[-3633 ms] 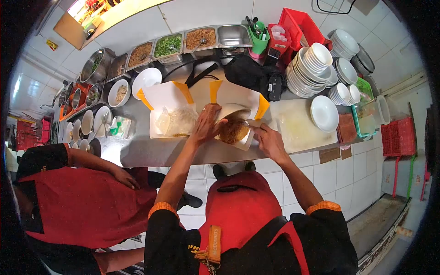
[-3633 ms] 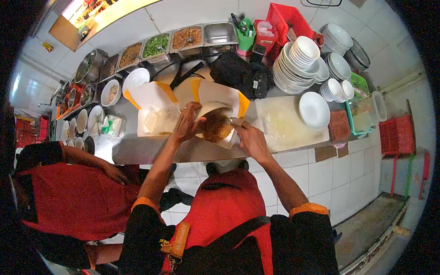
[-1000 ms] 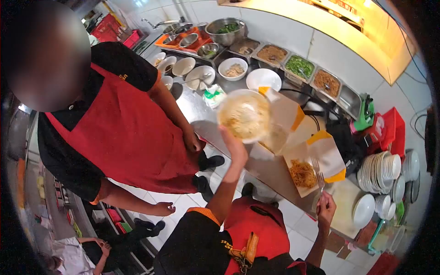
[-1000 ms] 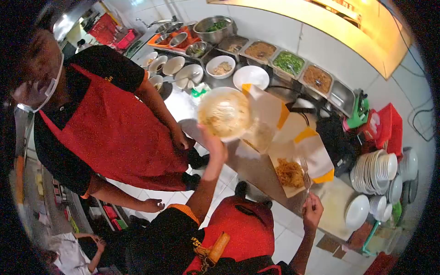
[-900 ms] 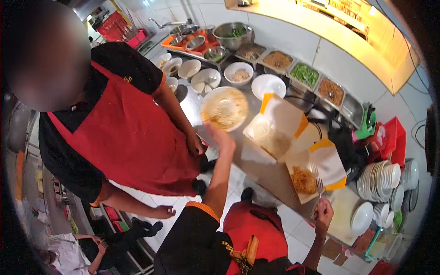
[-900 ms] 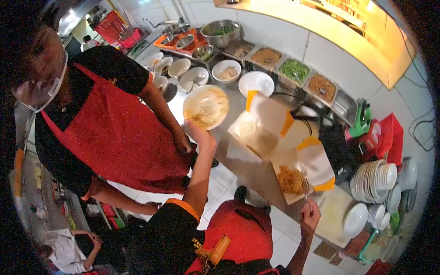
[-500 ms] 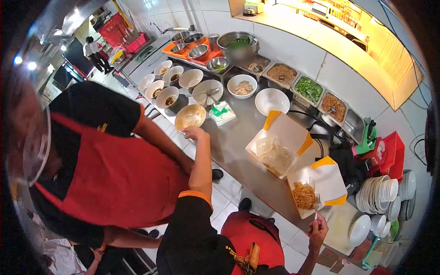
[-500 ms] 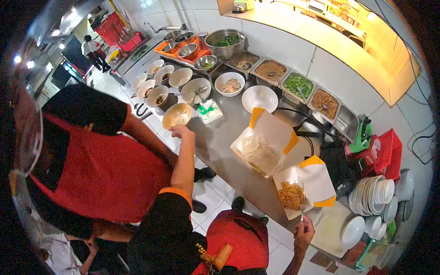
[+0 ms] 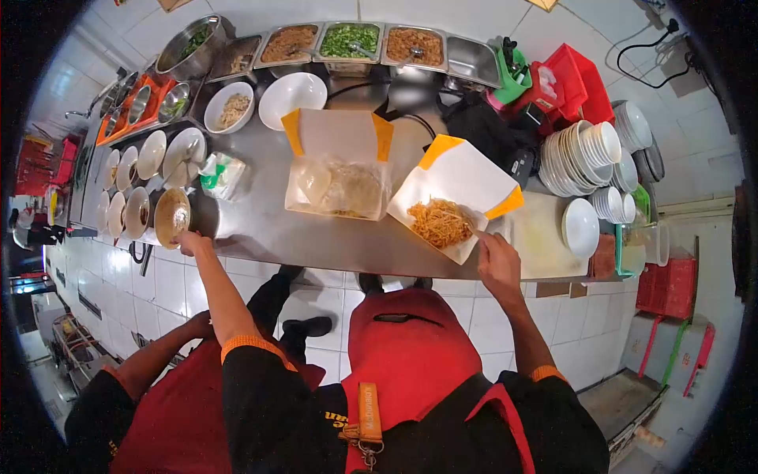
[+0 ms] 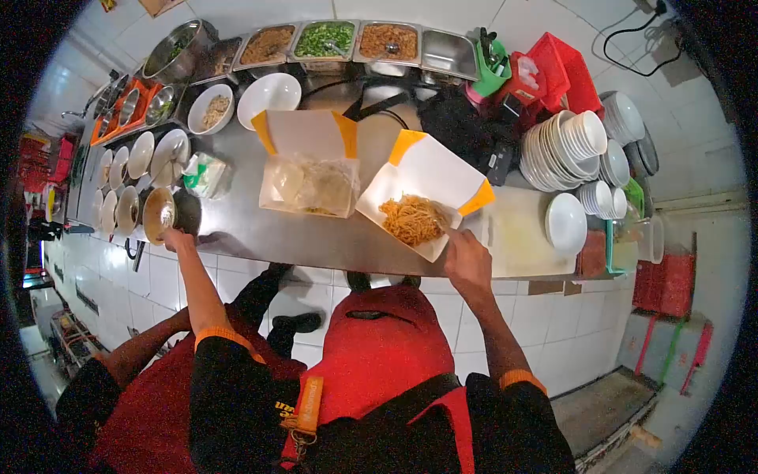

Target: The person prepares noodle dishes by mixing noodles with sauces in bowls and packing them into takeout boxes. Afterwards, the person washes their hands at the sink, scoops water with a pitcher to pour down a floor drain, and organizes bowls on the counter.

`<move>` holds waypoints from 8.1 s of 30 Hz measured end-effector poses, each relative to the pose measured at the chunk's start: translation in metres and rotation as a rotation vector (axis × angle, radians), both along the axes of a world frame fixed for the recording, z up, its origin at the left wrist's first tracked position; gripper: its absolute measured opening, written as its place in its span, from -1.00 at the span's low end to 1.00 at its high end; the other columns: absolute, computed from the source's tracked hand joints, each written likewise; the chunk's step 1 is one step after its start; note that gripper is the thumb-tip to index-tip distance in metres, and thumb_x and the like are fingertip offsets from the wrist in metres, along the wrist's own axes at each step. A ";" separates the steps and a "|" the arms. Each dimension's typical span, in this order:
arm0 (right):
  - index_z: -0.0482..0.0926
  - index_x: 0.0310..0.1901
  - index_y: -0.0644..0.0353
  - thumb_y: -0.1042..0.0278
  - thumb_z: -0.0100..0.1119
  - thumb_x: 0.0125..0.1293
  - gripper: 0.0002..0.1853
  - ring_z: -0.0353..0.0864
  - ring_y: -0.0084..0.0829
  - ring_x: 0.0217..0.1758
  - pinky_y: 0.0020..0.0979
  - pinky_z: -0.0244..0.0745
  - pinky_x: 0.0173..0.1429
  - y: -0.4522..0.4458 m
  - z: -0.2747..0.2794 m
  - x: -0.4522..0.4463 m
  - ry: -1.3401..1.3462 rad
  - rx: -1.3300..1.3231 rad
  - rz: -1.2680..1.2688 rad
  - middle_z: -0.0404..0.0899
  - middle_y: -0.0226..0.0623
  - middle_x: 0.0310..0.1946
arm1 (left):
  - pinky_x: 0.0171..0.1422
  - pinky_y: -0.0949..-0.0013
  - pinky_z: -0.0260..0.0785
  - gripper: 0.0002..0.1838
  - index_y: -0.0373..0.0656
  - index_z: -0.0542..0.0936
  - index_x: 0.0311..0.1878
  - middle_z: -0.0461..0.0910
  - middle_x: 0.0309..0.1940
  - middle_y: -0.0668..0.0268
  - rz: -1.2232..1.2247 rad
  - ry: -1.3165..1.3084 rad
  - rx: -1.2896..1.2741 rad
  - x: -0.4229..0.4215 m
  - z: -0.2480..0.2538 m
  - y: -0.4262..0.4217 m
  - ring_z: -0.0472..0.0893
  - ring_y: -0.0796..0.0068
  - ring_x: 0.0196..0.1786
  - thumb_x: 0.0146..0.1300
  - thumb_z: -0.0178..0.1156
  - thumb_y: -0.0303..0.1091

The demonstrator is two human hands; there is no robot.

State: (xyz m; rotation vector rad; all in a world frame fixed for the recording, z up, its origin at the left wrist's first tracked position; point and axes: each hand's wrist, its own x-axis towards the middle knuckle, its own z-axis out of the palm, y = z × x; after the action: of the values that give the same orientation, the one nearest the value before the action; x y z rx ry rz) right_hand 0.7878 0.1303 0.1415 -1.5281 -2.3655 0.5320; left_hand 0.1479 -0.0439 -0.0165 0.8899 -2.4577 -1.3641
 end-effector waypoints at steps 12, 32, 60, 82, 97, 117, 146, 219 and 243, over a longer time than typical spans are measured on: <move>0.62 -0.12 0.13 0.51 0.09 0.00 -0.66 0.60 -0.03 -0.24 -0.12 0.52 -0.16 0.058 -0.007 -0.023 -0.201 0.027 0.347 0.58 -0.03 -0.29 | -0.06 0.18 0.44 -0.82 -0.25 0.59 -0.18 0.59 -0.14 0.13 -1.941 0.369 0.417 0.451 0.055 0.105 0.59 0.10 -0.10 0.26 0.14 -0.35; 0.56 -0.05 0.11 0.54 0.15 -0.07 -0.56 0.58 -0.14 -0.24 -0.18 0.51 -0.24 0.033 0.017 0.008 -0.133 0.195 0.201 0.49 -0.18 -0.28 | -0.03 0.18 0.43 -0.82 -0.24 0.57 -0.20 0.55 -0.17 0.10 -1.938 0.326 0.447 0.488 0.052 0.097 0.57 0.06 -0.13 0.14 0.20 -0.40; 0.60 -0.14 0.11 0.46 0.07 0.05 -0.71 0.60 -0.12 -0.27 -0.16 0.50 -0.30 0.081 -0.006 -0.061 -0.373 0.270 0.491 0.54 -0.21 -0.34 | 0.02 0.16 0.41 -0.78 -0.24 0.53 -0.18 0.52 -0.18 0.09 -1.982 0.309 0.409 0.487 0.054 0.094 0.53 0.05 -0.09 0.06 0.15 -0.44; 0.62 -0.22 0.15 0.47 0.14 -0.04 -0.73 0.58 -0.13 -0.26 -0.17 0.52 -0.20 0.067 0.019 -0.018 -0.297 0.102 0.325 0.55 -0.20 -0.29 | 0.02 0.16 0.42 -0.72 -0.23 0.54 -0.10 0.50 -0.15 0.07 -1.973 0.305 0.408 0.490 0.052 0.094 0.53 0.05 -0.09 0.07 0.14 -0.44; 0.59 -0.14 0.11 0.47 0.12 -0.04 -0.66 0.55 -0.17 -0.20 -0.23 0.53 -0.16 0.044 0.011 0.035 -0.407 0.074 0.315 0.54 -0.25 -0.24 | 0.04 0.16 0.40 -0.69 -0.24 0.51 -0.06 0.49 -0.11 0.05 -2.050 0.299 0.415 0.483 0.053 0.097 0.51 0.01 -0.06 0.08 0.15 -0.44; 0.65 -0.11 0.01 0.45 0.13 0.04 -0.67 0.60 0.02 -0.29 -0.10 0.52 -0.19 0.023 -0.009 -0.013 -0.175 -0.123 0.149 0.61 -0.04 -0.38 | 0.16 0.14 0.36 -0.68 -0.24 0.51 -0.03 0.46 0.04 -0.01 -2.305 0.205 0.483 0.467 0.066 0.094 0.48 -0.05 0.09 0.13 0.14 -0.37; 0.62 -0.26 0.12 0.50 0.07 0.04 -0.78 0.57 -0.11 -0.31 -0.17 0.47 -0.27 -0.023 0.022 -0.026 -0.162 0.022 -0.009 0.51 -0.22 -0.40 | -0.03 0.24 0.41 -0.86 -0.29 0.50 -0.19 0.52 -0.19 0.05 -1.890 0.424 0.412 0.412 0.062 0.096 0.55 0.11 -0.13 0.18 0.10 -0.51; 0.55 -0.10 0.24 0.36 -0.03 0.41 -0.80 0.23 -0.65 -0.51 -0.53 0.23 -0.40 -0.056 -0.019 0.131 0.610 -0.028 -0.671 0.33 -0.40 -0.59 | 0.26 0.09 0.10 -0.70 -0.34 0.64 -0.32 0.45 -0.05 0.00 -2.799 1.158 -0.442 0.580 0.063 0.141 0.35 0.09 0.11 0.07 0.03 -0.32; 0.55 -0.11 0.24 0.36 0.05 0.38 -0.83 0.21 -0.74 -0.46 -0.64 0.14 -0.38 -0.027 -0.015 0.114 0.679 -0.151 -0.609 0.35 -0.58 -0.49 | 0.31 0.16 0.11 -0.72 -0.17 0.58 -0.05 0.49 0.09 0.29 -2.741 1.201 -0.573 0.416 0.166 0.151 0.35 0.28 0.23 0.17 0.12 -0.35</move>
State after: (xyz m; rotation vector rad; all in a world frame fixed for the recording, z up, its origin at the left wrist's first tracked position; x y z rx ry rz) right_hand 0.9020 0.1038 0.1269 -1.6713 -1.3076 0.8996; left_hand 0.5636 0.1071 0.1493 -2.9734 -1.1435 -0.2269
